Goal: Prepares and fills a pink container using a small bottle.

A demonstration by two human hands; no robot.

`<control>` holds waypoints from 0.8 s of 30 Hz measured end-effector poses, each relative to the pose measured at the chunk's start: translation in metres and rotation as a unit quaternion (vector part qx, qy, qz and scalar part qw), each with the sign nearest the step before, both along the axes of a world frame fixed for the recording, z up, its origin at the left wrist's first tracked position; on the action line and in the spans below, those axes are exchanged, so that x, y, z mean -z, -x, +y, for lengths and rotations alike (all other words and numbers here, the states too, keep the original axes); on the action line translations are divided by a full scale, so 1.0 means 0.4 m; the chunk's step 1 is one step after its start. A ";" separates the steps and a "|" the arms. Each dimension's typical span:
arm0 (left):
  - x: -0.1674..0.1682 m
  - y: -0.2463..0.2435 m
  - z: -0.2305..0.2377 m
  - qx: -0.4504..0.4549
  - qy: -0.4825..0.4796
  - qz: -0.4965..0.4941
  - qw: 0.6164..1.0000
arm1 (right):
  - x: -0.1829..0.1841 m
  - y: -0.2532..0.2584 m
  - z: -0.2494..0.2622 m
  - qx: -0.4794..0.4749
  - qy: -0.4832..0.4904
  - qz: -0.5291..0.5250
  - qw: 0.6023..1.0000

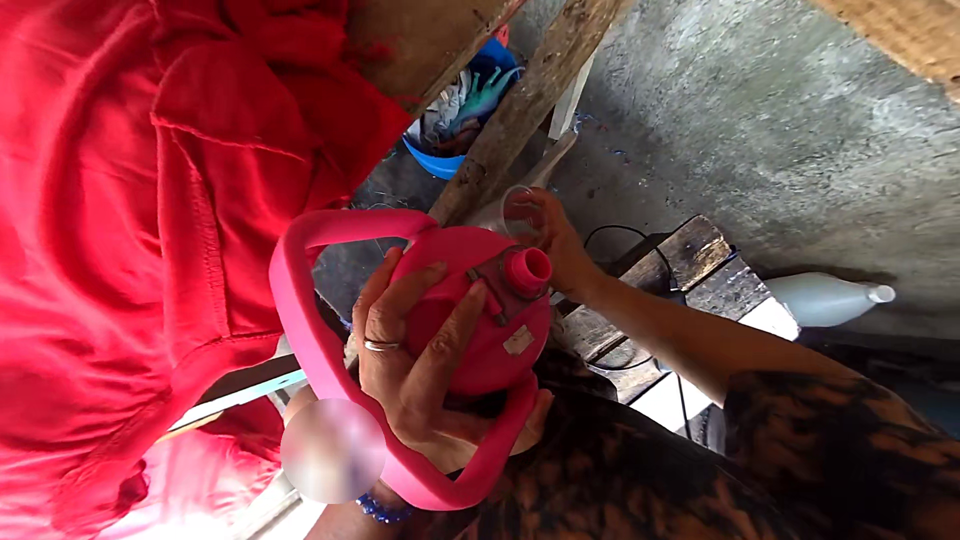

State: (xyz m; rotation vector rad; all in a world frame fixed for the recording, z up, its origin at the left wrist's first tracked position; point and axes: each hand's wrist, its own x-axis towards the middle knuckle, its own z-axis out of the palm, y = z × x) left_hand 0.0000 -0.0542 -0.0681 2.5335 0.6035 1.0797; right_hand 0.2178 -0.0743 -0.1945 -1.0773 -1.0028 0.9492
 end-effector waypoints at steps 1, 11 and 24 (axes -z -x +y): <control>0.001 -0.004 0.001 0.002 0.002 0.000 1.000 | 0.008 -0.038 -0.017 -0.014 0.013 -0.056 0.998; 0.013 -0.068 0.006 0.029 0.037 0.076 0.996 | -0.034 -0.258 -0.149 -0.084 0.089 -0.145 0.982; 0.052 -0.136 0.001 0.033 0.022 0.169 0.985 | -0.046 -0.281 -0.151 -0.173 0.071 -0.126 0.974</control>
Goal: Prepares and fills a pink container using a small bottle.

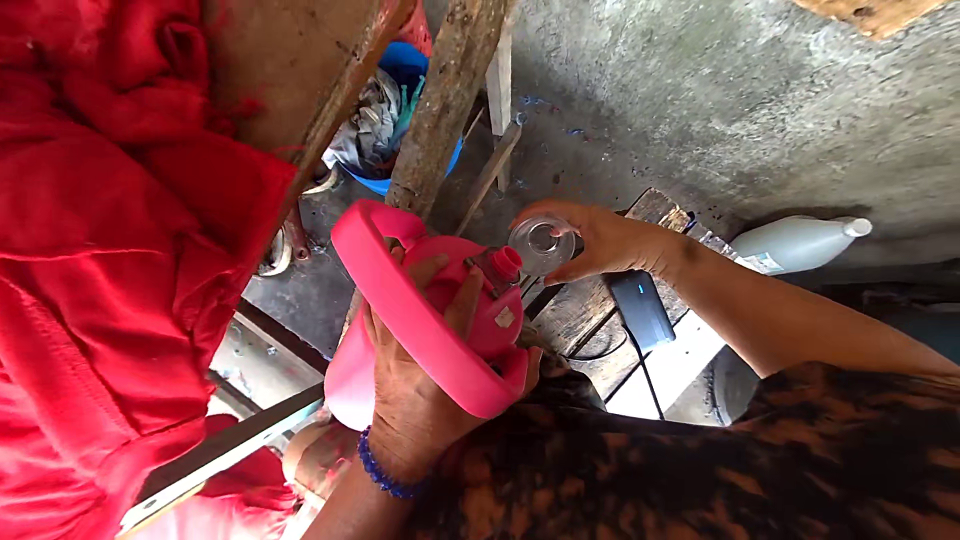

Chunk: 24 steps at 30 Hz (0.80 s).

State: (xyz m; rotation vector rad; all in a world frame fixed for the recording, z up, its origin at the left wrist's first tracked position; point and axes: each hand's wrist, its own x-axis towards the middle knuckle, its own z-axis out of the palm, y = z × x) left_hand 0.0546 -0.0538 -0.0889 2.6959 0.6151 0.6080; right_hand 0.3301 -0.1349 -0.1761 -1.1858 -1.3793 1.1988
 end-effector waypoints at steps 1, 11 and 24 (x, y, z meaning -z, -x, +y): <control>0.000 -0.006 0.001 0.001 0.000 0.006 1.000 | -0.008 -0.001 0.001 -0.003 0.009 -0.007 1.000; 0.003 -0.054 -0.002 0.008 -0.005 0.050 0.999 | -0.035 -0.013 0.027 -0.014 0.034 -0.023 0.999; 0.011 -0.115 -0.013 0.000 -0.051 0.097 0.994 | 0.005 -0.051 0.033 -0.046 0.014 -0.032 0.998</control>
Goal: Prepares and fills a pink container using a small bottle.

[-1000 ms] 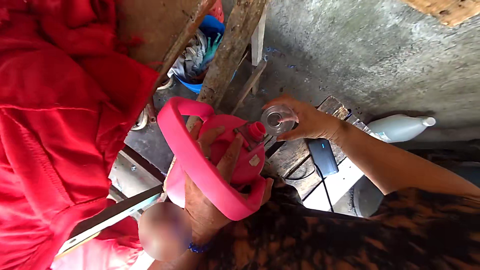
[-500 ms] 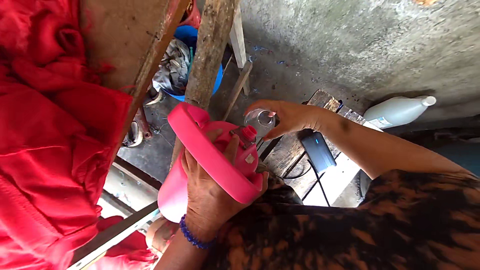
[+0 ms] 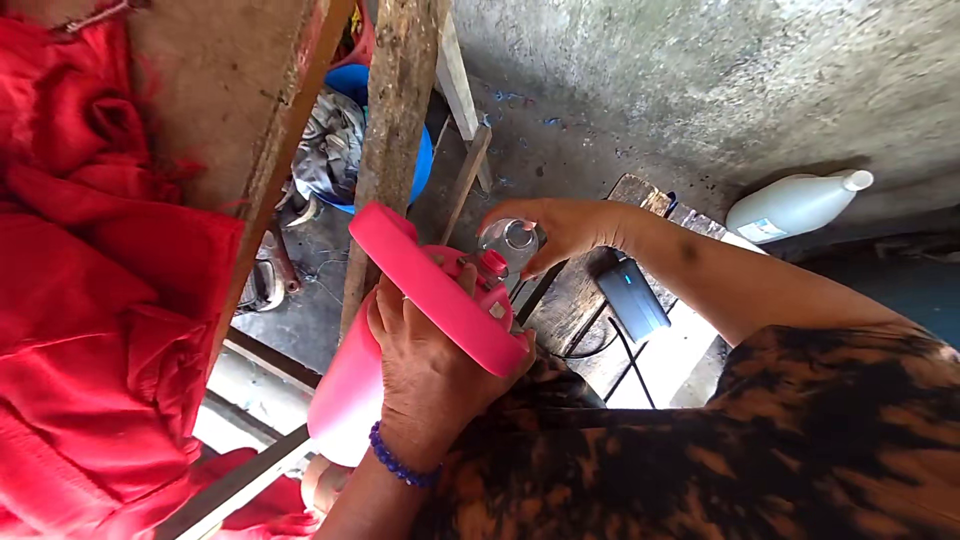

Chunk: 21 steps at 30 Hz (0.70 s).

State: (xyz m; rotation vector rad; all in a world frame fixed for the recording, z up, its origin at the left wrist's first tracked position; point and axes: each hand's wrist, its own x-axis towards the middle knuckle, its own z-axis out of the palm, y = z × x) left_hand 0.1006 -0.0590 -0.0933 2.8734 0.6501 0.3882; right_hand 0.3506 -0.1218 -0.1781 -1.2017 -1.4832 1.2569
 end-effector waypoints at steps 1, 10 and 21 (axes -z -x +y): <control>0.000 -0.004 0.000 0.003 -0.003 0.004 1.000 | -0.006 0.000 -0.002 0.001 0.006 -0.001 1.000; 0.005 -0.024 0.003 0.002 -0.003 0.021 1.000 | -0.017 -0.006 -0.011 0.006 0.041 -0.007 0.999; 0.003 -0.017 0.009 0.002 0.015 0.025 1.000 | -0.007 -0.007 -0.013 -0.001 0.023 0.003 1.000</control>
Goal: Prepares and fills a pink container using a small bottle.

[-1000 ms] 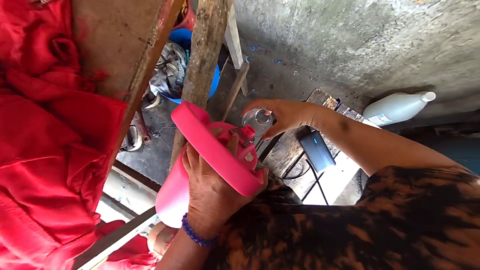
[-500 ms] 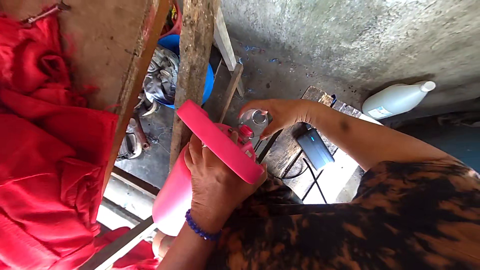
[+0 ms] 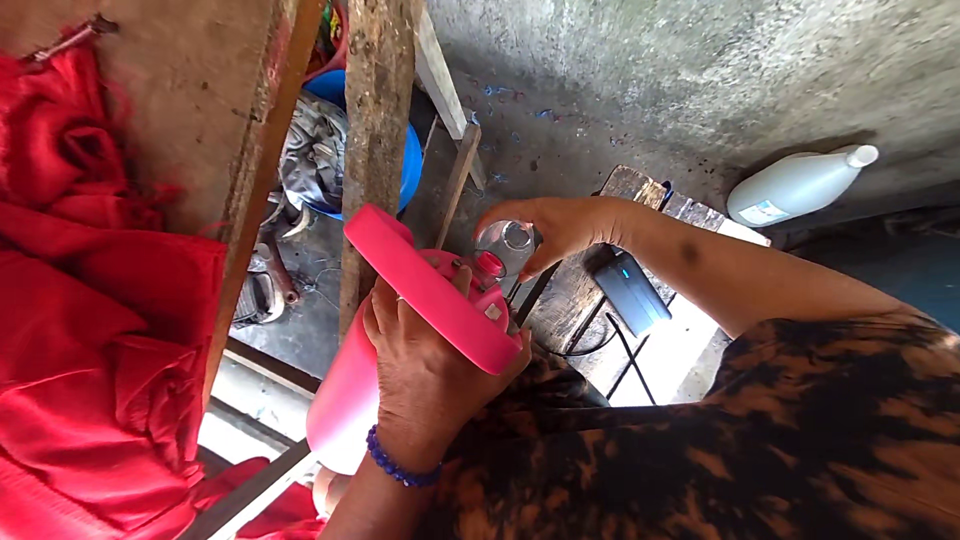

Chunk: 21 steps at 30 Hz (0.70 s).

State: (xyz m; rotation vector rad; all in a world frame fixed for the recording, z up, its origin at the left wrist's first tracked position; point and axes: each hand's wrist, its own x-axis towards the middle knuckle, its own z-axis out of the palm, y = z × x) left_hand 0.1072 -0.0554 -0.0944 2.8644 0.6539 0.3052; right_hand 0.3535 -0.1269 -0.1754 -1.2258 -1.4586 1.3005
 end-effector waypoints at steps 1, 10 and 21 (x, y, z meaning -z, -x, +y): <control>0.000 -0.001 0.001 0.000 0.000 0.000 1.000 | -0.002 0.002 0.000 0.002 0.003 0.000 1.000; 0.003 -0.019 -0.003 0.007 -0.013 0.014 1.000 | 0.008 0.001 0.005 0.010 0.003 -0.033 0.999; 0.007 -0.057 -0.001 0.008 -0.017 0.053 0.998 | 0.039 0.001 -0.011 0.033 0.029 0.021 0.999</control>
